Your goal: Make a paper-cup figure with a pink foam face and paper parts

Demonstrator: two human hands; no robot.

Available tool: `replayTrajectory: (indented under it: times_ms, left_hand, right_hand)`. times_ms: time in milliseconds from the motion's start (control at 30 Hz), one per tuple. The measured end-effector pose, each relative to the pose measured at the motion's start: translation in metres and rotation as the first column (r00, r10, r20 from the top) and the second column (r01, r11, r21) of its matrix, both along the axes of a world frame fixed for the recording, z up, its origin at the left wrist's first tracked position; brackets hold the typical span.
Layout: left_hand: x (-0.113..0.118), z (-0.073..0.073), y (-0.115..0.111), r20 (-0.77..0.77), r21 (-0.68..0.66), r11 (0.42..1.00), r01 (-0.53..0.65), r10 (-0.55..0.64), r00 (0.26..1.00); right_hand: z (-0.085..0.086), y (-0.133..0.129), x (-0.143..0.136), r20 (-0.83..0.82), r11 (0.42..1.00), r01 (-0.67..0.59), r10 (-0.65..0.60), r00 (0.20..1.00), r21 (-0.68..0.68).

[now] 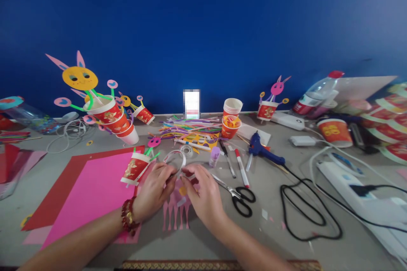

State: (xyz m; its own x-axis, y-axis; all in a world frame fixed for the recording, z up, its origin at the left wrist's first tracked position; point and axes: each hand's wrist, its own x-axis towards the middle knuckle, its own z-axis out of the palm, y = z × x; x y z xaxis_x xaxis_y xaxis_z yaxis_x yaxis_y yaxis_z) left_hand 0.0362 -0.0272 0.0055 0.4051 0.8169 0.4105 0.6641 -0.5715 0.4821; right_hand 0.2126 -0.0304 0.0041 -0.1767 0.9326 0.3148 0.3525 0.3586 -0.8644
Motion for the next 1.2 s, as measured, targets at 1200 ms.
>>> replayTrajectory:
  times_ms: [1200]
  left_hand:
    - [0.0044, 0.0069, -0.0071, 0.187, -0.084, 0.995, 0.049, -0.033, 0.982]
  right_hand:
    - [-0.0084, -0.0031, 0.0094, -0.011, 0.975, -0.151, 0.155, 0.988, 0.165]
